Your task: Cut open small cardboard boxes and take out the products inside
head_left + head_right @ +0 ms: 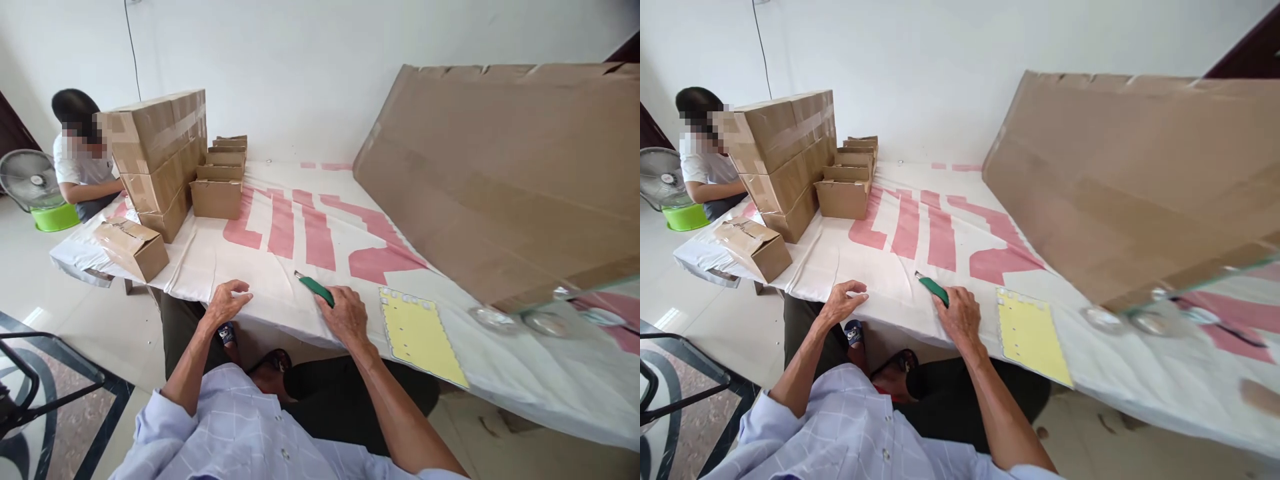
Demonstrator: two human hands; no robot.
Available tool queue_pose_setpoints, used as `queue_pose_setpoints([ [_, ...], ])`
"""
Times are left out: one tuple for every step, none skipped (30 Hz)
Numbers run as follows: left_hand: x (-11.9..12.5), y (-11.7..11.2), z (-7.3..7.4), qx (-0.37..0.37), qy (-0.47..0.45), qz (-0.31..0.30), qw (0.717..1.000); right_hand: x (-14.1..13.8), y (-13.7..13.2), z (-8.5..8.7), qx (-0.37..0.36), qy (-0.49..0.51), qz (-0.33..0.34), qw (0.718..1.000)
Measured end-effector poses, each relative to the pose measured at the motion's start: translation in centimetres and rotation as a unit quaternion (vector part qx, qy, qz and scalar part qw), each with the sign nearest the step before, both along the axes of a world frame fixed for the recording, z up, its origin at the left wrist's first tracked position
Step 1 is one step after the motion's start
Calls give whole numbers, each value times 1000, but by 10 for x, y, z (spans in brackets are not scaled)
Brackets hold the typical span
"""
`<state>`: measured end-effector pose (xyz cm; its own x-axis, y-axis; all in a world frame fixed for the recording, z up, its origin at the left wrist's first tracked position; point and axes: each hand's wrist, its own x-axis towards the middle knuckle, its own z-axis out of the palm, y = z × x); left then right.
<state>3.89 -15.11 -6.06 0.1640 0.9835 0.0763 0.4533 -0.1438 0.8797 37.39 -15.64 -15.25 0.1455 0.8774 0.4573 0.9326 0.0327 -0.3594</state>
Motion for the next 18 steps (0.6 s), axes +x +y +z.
queue_pose_setpoints([
  [-7, -3, 1, 3, 0, 10, 1000, 0, 0, 0, -2, -5, -1, 1000],
  [-14, -6, 2, 7, 0, 21, 1000, 1, 0, 0, -4, -10, 0, 1000],
  [-22, -9, 3, 12, 1, 34, 999, 1, -1, 0, -5, -14, 2, 1000],
  [-31, -11, 5, 18, 1, 49, 999, 1, -1, -1, -4, -17, 4, 1000],
  [-40, -14, 7, 25, 1, 67, 997, 1, -1, -1, -3, -19, 5, 1000],
  [-50, -16, 9, 33, 2, 86, 996, 2, -1, -1, -1, -21, 5, 1000],
  [-59, -17, 11, 43, 2, 106, 993, 2, -1, -2, 1, -23, 5, 1000],
  [-69, -19, 13, 55, 3, 129, 990, 2, 0, -2, 2, -24, 4, 1000],
  [-78, -20, 16, 68, 4, 153, 986, 2, 0, -2, 2, -25, 3, 1000],
  [-87, -22, 20, 83, 5, 178, 981, 2, 0, -2, 1, -25, 2, 1000],
  [-97, -23, 24, 98, 8, 202, 974, 1, 0, -2, -2, -25, 1, 1000],
  [-106, -25, 28, 114, 11, 226, 968, 1, 0, -2, -5, -25, -1, 1000],
  [-115, -26, 33, 129, 14, 247, 960, 0, 1, -1, -8, -23, -4, 1000],
  [-124, -26, 38, 142, 19, 267, 953, 0, 1, -1, -10, -21, -7, 1000],
  [-133, -27, 44, 154, 23, 285, 946, -1, 1, 0, -11, -18, -11, 1000],
  [-143, -26, 48, 168, 28, 305, 937, -2, 2, 1, -11, -14, -13, 1000],
  [-152, -24, 52, 181, 32, 325, 927, -2, 2, 1, -11, -10, -15, 1000],
  [-162, -21, 54, 199, 35, 352, 914, -2, 3, 2, -8, -6, -16, 1000],
])
